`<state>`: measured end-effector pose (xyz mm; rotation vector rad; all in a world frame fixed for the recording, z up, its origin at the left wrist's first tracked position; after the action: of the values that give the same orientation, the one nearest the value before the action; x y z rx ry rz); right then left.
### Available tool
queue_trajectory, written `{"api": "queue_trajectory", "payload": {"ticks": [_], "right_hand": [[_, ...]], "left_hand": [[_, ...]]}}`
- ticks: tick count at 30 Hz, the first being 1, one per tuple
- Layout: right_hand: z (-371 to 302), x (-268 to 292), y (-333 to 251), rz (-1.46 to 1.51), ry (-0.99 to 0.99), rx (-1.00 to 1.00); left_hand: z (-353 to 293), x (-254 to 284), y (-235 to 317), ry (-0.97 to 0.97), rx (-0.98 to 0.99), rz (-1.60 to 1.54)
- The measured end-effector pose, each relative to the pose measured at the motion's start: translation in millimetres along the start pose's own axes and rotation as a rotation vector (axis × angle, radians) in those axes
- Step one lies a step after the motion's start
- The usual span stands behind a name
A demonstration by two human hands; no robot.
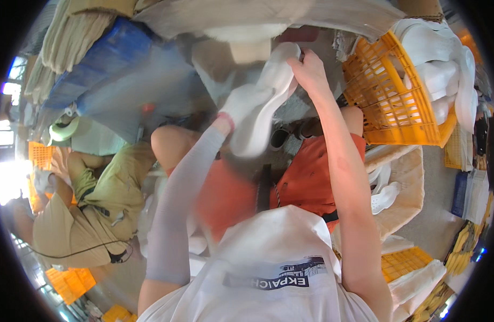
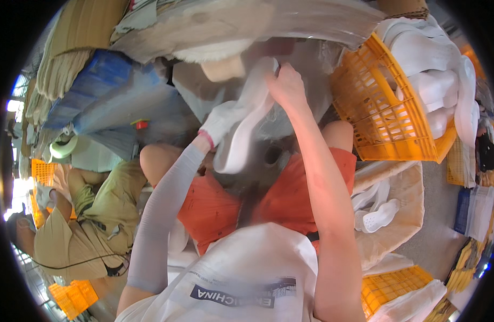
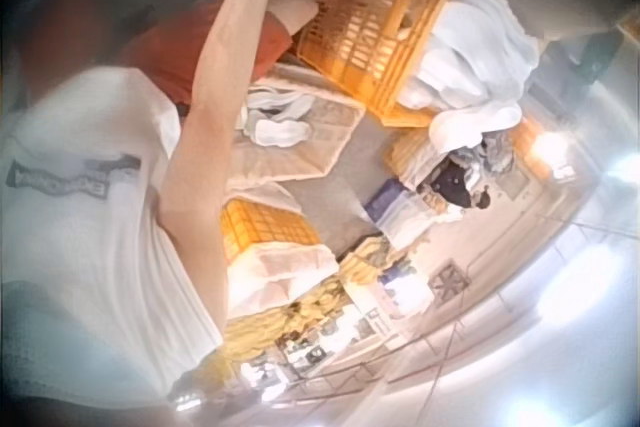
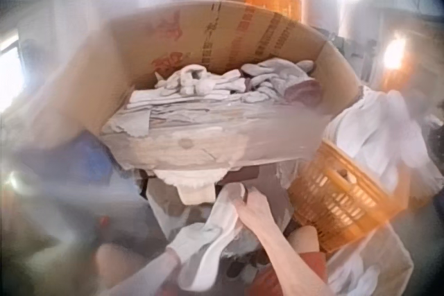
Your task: The person sits on the floor and repeatedly rubs white slippers against a rotating brush to clean them. They handle the slippers one at a time, turning them over to clean different sides, then place them into a yellow basket.
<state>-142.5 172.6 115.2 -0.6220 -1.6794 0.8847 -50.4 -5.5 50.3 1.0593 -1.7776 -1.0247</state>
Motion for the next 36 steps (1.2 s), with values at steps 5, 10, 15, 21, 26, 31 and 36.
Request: {"api": "queue_trajectory", "payload": {"ticks": [5,10,15,21,26,31,36], "right_hand": [[-31,-25,-9,0.074,-0.04,-0.012],[-94,-3,14,0.044,-0.263,0.091],[-173,-18,114,1.166,-0.217,-0.198],[-115,-32,124,1.524,-0.266,-0.104],[-114,-41,99,1.614,-0.294,-0.15],[-184,-65,122,1.536,-0.311,-0.236],[-209,-36,109,0.643,-0.123,-0.176]], "left_hand": [[44,-18,-11,0.046,-0.307,-0.367],[39,-45,6,-0.066,-0.312,-0.816],[-26,-102,44,0.15,-0.171,-0.324],[1,-77,108,0.225,-0.037,-0.39],[-18,-66,135,0.312,-0.151,-0.521],[-47,-85,54,0.243,-0.23,-0.835],[13,-126,-27,-0.129,0.045,-1.623]]}}
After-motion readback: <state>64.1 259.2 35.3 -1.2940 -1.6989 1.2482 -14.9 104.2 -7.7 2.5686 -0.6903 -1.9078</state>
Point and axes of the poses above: each hand's wrist, its own z-axis towards the middle knuckle, its own x-axis out of the back of the hand, y = z × x, the point moved 9 cm from there along z, towards the middle knuckle, and after that the axes turned 11 degrees about -y, right-handed, at the moved point
